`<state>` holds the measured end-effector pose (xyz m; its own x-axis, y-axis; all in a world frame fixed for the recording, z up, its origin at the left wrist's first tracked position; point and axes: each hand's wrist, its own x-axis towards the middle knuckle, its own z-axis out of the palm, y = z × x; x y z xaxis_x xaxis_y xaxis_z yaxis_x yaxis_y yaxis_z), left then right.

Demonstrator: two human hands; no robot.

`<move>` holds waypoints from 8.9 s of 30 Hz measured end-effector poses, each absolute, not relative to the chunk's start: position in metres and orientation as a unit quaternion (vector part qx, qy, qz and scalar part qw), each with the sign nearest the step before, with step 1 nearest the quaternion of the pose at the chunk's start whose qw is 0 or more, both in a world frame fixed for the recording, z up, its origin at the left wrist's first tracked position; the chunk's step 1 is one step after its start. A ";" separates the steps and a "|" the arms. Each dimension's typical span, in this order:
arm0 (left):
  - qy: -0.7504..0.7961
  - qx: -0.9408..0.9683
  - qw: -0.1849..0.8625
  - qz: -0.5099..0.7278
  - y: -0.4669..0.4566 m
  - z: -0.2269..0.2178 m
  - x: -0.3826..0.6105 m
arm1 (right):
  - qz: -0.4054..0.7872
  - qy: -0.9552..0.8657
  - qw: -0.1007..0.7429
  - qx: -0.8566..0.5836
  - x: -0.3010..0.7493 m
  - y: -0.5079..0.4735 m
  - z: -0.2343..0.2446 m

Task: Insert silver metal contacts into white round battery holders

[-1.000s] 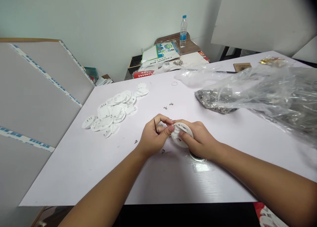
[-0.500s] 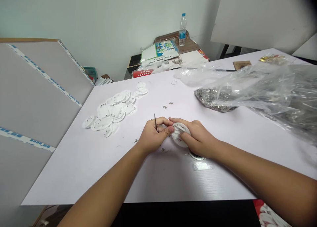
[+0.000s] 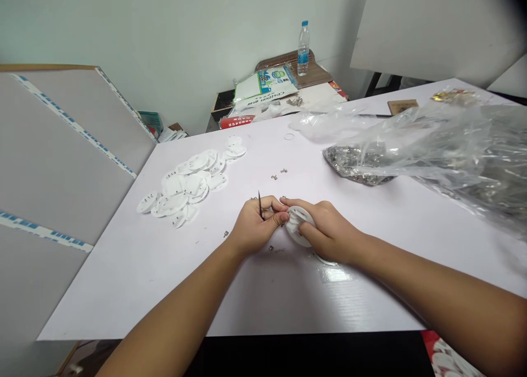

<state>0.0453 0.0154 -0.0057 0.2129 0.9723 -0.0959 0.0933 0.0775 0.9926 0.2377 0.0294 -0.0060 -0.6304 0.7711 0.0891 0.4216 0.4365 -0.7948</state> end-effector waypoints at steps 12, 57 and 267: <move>0.486 0.558 0.548 0.389 0.016 -0.008 0.045 | 0.361 -0.830 0.208 -0.371 0.238 0.028 -0.005; 0.502 0.572 0.528 0.377 0.017 -0.012 0.049 | 0.367 -0.830 0.208 -0.364 0.236 0.027 -0.004; 0.499 0.753 0.131 0.409 0.003 0.008 0.047 | 0.644 -0.549 0.390 -0.362 0.238 0.049 0.000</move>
<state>0.0473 0.0026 0.0078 0.1683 0.8585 0.4845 0.6444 -0.4678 0.6050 0.2382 0.0493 0.0001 -0.4340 0.9001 -0.0371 -0.1055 -0.0917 -0.9902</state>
